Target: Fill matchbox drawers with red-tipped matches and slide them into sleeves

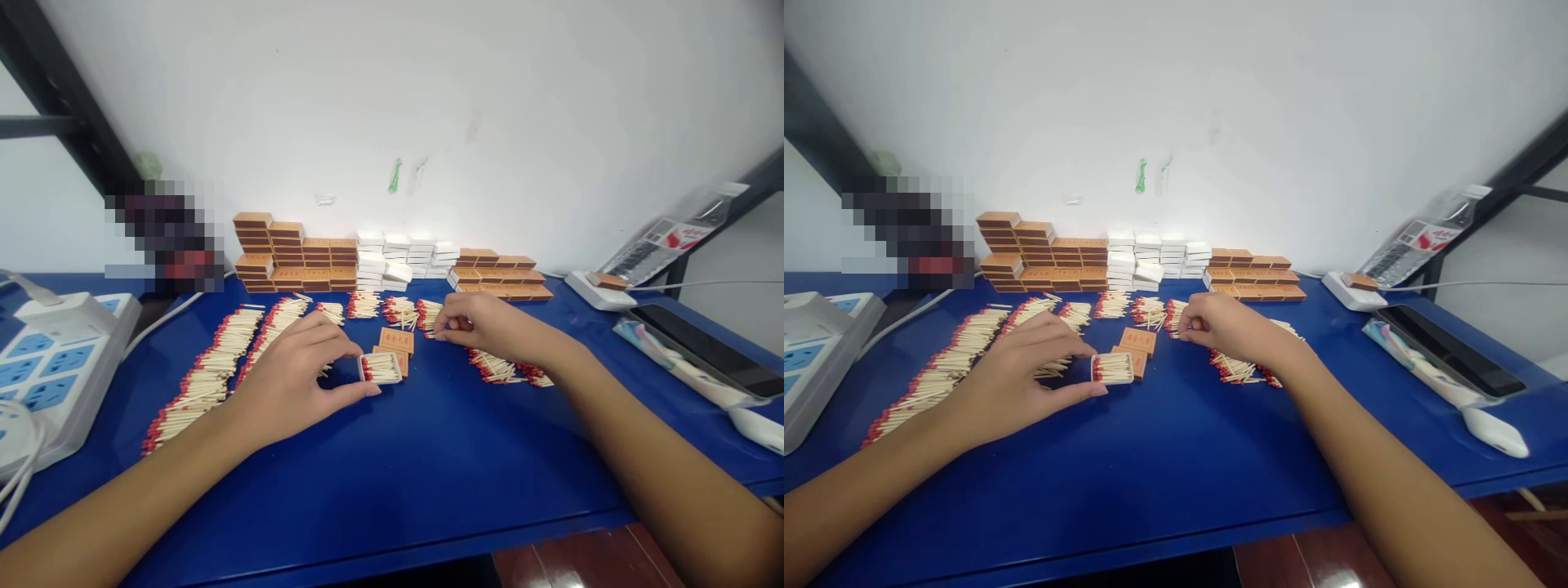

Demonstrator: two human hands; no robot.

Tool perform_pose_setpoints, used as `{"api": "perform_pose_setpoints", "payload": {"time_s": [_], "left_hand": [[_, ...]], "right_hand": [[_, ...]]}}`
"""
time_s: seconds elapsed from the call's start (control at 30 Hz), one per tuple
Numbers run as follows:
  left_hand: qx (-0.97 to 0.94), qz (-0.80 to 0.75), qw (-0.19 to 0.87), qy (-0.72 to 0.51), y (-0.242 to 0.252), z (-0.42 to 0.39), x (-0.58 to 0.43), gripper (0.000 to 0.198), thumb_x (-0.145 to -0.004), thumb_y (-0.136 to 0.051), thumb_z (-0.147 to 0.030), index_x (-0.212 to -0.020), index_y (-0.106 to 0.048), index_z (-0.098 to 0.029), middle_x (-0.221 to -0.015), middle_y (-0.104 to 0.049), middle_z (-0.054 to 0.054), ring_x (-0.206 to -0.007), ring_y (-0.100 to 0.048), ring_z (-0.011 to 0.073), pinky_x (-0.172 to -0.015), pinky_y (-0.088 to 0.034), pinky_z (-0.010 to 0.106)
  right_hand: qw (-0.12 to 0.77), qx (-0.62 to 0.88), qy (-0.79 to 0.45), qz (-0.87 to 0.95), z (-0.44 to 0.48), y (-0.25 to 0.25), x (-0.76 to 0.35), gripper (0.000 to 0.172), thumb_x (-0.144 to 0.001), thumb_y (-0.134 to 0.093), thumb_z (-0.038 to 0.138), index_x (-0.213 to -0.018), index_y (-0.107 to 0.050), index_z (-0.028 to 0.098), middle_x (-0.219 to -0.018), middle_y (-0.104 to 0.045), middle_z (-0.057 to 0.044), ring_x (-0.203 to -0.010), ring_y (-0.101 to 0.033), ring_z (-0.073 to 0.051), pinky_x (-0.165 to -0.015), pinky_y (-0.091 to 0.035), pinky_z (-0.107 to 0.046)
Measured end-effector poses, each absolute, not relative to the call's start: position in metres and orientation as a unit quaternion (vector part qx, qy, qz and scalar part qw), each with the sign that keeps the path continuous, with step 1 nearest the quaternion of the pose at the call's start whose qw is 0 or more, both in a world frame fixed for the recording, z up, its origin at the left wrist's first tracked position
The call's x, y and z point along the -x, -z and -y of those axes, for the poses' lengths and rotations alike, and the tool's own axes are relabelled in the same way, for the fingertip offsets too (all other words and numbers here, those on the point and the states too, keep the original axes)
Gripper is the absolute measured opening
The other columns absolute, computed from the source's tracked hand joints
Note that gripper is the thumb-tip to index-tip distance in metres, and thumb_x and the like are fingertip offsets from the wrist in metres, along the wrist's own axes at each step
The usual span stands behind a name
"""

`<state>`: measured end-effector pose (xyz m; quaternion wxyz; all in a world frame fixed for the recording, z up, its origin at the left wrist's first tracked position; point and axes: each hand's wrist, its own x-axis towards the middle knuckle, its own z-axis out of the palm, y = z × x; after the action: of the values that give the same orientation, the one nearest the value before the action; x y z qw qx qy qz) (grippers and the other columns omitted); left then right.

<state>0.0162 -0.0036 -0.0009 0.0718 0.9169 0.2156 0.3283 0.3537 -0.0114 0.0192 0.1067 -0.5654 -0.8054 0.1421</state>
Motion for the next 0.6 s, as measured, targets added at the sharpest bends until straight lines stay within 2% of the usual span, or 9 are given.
{"api": "perform_pose_setpoints", "payload": {"time_s": [0.2, 0.43, 0.6], "left_hand": [[-0.916, -0.212, 0.071, -0.332, 0.002, 0.003, -0.016, 0.031, -0.095, -0.084, -0.047, -0.105, -0.079, -0.017, -0.09, -0.076, 0.004, -0.087, -0.064, 0.0223, -0.082, -0.052, 0.036], [-0.916, -0.208, 0.076, -0.334, 0.003, 0.004, -0.019, 0.031, -0.093, -0.087, -0.045, -0.104, -0.078, -0.017, -0.092, -0.076, 0.003, -0.088, -0.062, 0.0205, -0.083, -0.052, 0.036], [-0.917, -0.204, 0.074, -0.333, 0.002, 0.006, -0.021, 0.031, -0.094, -0.086, -0.046, -0.105, -0.078, -0.018, -0.095, -0.078, 0.003, -0.089, -0.063, 0.021, -0.084, -0.052, 0.037]], "right_hand": [[0.093, 0.569, -0.148, 0.804, 0.014, -0.022, -0.348, 0.02, -0.101, -0.061, 0.035, -0.092, -0.072, 0.02, -0.086, -0.067, -0.006, -0.075, -0.057, -0.02, -0.068, -0.041, -0.036], [0.215, 0.48, -0.182, 0.831, 0.034, -0.029, -0.316, 0.023, -0.104, -0.066, 0.042, -0.098, -0.076, 0.023, -0.081, -0.061, 0.0, -0.071, -0.051, -0.016, -0.063, -0.037, -0.031], [0.243, 0.442, -0.209, 0.838, 0.048, -0.029, -0.287, 0.014, -0.105, -0.067, 0.03, -0.096, -0.075, 0.023, -0.081, -0.064, 0.001, -0.073, -0.052, -0.014, -0.064, -0.039, -0.029]]}}
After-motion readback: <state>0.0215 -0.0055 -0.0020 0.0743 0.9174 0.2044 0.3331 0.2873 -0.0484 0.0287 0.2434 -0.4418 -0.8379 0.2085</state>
